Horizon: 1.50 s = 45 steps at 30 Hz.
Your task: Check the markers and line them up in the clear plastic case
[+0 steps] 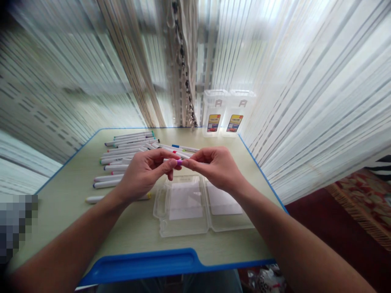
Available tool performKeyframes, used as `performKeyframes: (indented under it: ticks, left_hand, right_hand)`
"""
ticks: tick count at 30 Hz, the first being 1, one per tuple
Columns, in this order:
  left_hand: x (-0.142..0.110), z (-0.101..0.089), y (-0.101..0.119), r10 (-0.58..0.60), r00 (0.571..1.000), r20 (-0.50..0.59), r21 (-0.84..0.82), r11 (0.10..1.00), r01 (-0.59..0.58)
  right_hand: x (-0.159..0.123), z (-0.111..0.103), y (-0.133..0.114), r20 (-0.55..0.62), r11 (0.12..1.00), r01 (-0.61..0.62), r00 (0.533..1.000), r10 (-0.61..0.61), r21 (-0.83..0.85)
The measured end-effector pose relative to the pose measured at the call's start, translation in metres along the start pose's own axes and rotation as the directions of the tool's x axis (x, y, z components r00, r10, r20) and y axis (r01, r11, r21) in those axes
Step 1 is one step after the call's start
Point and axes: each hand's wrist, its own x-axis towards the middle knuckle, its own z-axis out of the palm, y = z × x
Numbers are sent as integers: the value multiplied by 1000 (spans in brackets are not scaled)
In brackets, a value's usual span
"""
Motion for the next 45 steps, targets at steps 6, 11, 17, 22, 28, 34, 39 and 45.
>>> performKeyframes:
  ticks: [6, 11, 17, 22, 28, 34, 39, 45]
  left_hand:
    - [2, -1, 5, -50, 998, -46, -126, 991, 44]
    - [3, -5, 0, -75, 995, -72, -240, 969, 56]
    - [7, -11, -3, -74, 985, -157, -263, 964, 31]
    - [9, -15, -2, -85, 960, -268, -289, 957, 4]
    - [10, -16, 0, -72, 931, -358, -303, 952, -43]
    - [9, -14, 1, -59, 933, -355, -339, 938, -70]
    - [7, -13, 0, -42, 954, -297, -380, 922, -77]
    - [5, -8, -1, 41, 981, -190, -316, 944, -101]
  right_hand:
    - [2, -2, -2, 37, 979, -88, 996, 82, 182]
    - [3, -4, 3, 45, 956, -120, 993, 112, 266]
    - [4, -6, 4, 50, 942, -121, 993, 110, 312]
    - [3, -8, 3, 95, 940, -105, 992, 79, 324]
    - [2, -8, 1, 194, 928, -118, 980, 51, 353]
    - [2, -8, 3, 300, 952, -142, 952, 57, 271]
    - [-1, -4, 3, 404, 976, -161, 911, 88, 150]
    - [-3, 5, 7, 478, 984, -155, 873, 92, 94]
